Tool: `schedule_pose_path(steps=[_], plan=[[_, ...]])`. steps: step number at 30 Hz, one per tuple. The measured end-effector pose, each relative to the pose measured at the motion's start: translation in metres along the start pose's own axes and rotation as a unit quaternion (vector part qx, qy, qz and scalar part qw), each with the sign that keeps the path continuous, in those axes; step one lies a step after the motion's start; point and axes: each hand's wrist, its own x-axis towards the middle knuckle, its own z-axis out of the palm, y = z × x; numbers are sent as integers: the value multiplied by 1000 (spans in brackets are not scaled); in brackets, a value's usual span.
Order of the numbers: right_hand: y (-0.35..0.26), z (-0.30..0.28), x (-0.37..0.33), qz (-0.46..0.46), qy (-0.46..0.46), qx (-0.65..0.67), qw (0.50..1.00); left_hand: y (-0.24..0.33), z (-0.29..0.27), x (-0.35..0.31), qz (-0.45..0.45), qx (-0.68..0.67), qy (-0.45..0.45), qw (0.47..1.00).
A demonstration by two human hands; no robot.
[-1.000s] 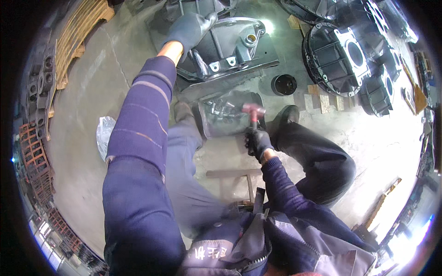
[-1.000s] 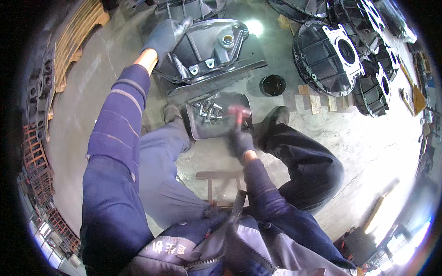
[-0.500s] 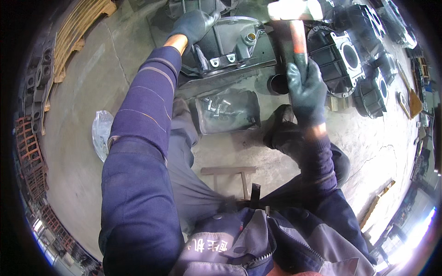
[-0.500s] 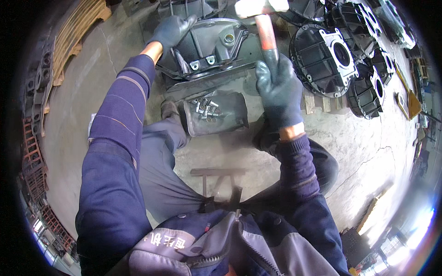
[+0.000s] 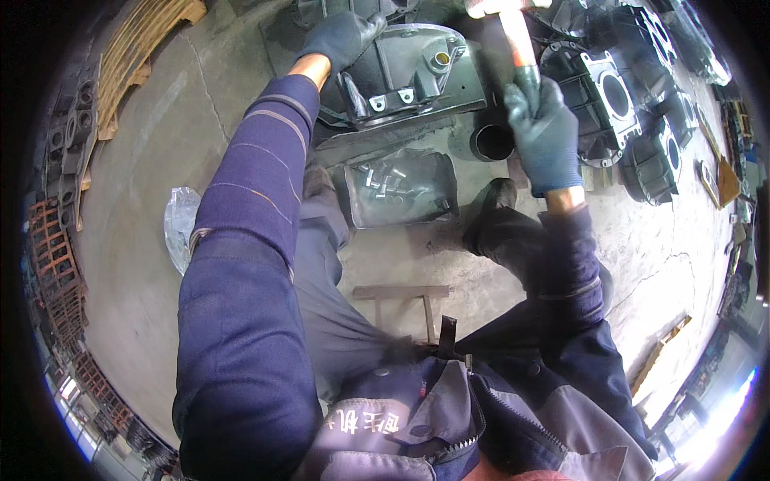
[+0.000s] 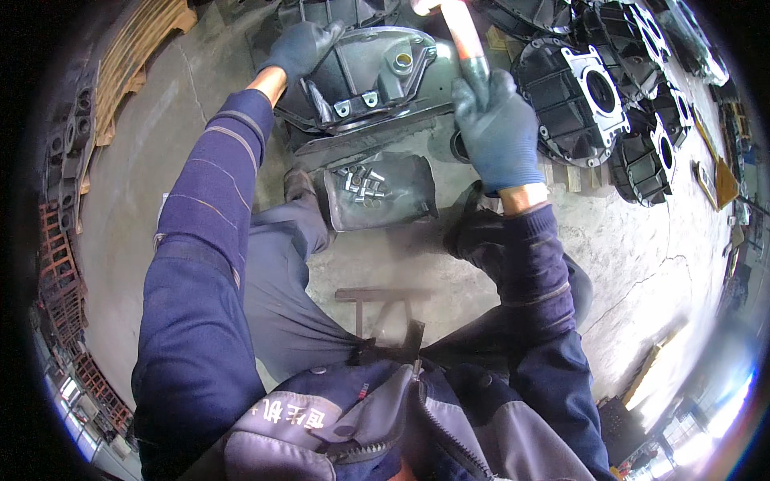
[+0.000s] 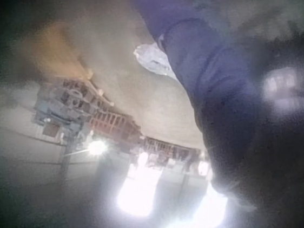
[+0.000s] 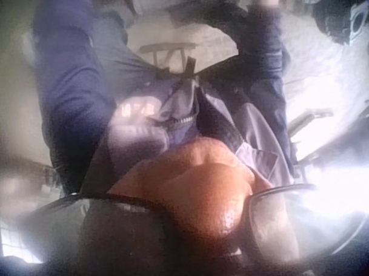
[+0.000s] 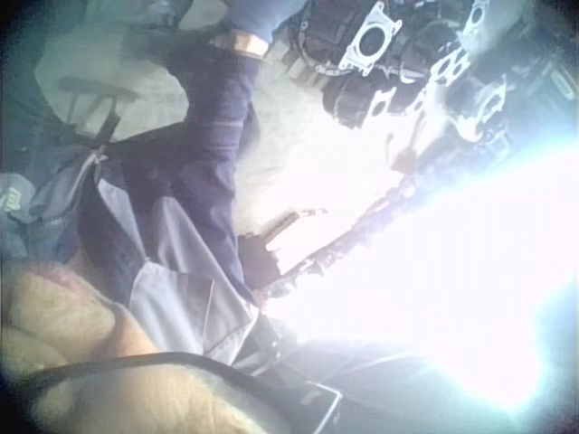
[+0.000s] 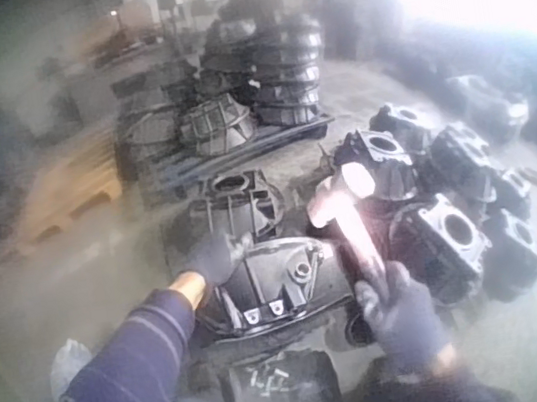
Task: The person sits on a low stool and repeatedly inserts small cylindrical metal pieces into holes on a large engine casing, then taps them into place with a hammer. The person handles multiple engine casings and small metal inserts, moving between parts and striking them to seat the inserts.
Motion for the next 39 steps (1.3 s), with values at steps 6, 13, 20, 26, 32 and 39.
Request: schedule_pose_path(steps=[6, 13, 20, 26, 32, 39], plan=[[5, 6, 15, 38, -190, -265, 945, -7, 4, 6, 20, 0, 12, 1000], [-5, -8, 13, -10, -27, -115, 993, -21, 18, 15, 5, -11, 9, 1000], [16, 17, -7, 72, -154, -251, 953, -17, 22, 10, 46, 24, 55, 997], [41, 32, -78, 157, -147, -2, 977, -8, 14, 9, 27, 69, 60, 995], [10, 3, -28, 18, -20, 71, 997, -18, 15, 14, 11, 16, 27, 999], [-6, 15, 2, 110, -173, -266, 942, -18, 17, 13, 17, 0, 48, 999]])
